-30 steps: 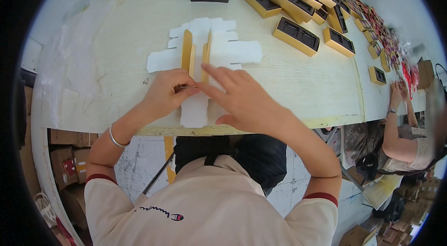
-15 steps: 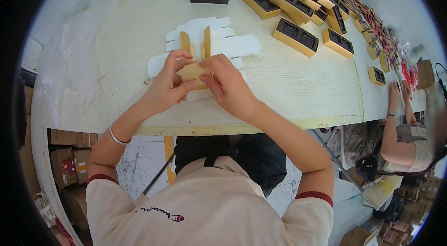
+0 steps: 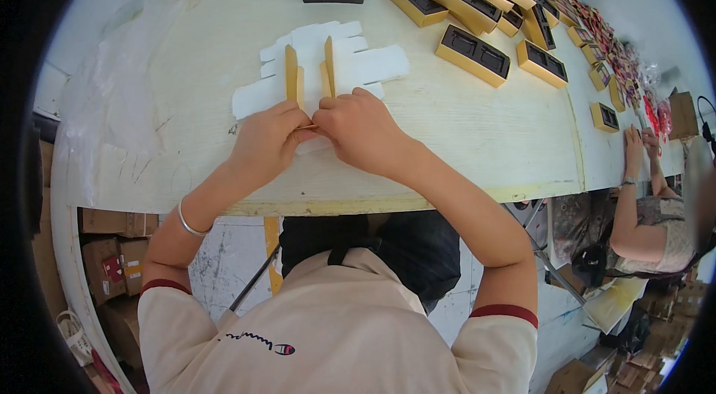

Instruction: The person folds flat cardboard pieces into small rectangular boxes and inserts black plastic trays into them. The person repeats this process multiple times, stacking the finished boxes on the table.

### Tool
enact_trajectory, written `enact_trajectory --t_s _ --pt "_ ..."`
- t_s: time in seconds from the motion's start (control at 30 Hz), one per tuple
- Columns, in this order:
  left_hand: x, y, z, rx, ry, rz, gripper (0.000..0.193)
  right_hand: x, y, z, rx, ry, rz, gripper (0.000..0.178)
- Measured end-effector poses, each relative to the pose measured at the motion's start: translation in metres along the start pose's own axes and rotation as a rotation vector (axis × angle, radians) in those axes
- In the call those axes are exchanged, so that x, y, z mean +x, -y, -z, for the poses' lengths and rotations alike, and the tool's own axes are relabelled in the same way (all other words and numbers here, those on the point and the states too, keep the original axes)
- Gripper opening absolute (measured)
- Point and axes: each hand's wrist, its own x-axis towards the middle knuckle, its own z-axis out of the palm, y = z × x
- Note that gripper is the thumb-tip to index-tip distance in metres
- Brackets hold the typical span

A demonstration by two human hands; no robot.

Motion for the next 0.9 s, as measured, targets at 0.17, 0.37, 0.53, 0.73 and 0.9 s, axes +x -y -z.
enact_trajectory --t_s 0.17,0.37,0.53,0.73,0.9 --pt "0.006 0.016 0.025 -0.084 0.136 -0.027 0.008 0.004 -0.019 0.021 0.250 0.032 0.030 0.028" --pt "0.015 0.008 0.056 0.508 -0.252 -0.257 0.041 -0.002 -0.051 0.039 -0.367 -0.290 0.092 0.010" --pt "-0.001 -0.013 0.032 0.252 -0.066 -0.137 0.036 -0.016 0.013 0.015 -0.067 -0.259 0.027 0.008" --pt "-0.005 0.011 0.027 -0.085 0.151 -0.184 0.026 -0.035 0.000 0.036 -0.035 -0.316 0.142 0.036" --pt "-0.002 0.020 0.030 -0.190 0.196 -0.204 0.025 -0.031 -0.012 0.019 0.064 -0.040 0.202 0.032"
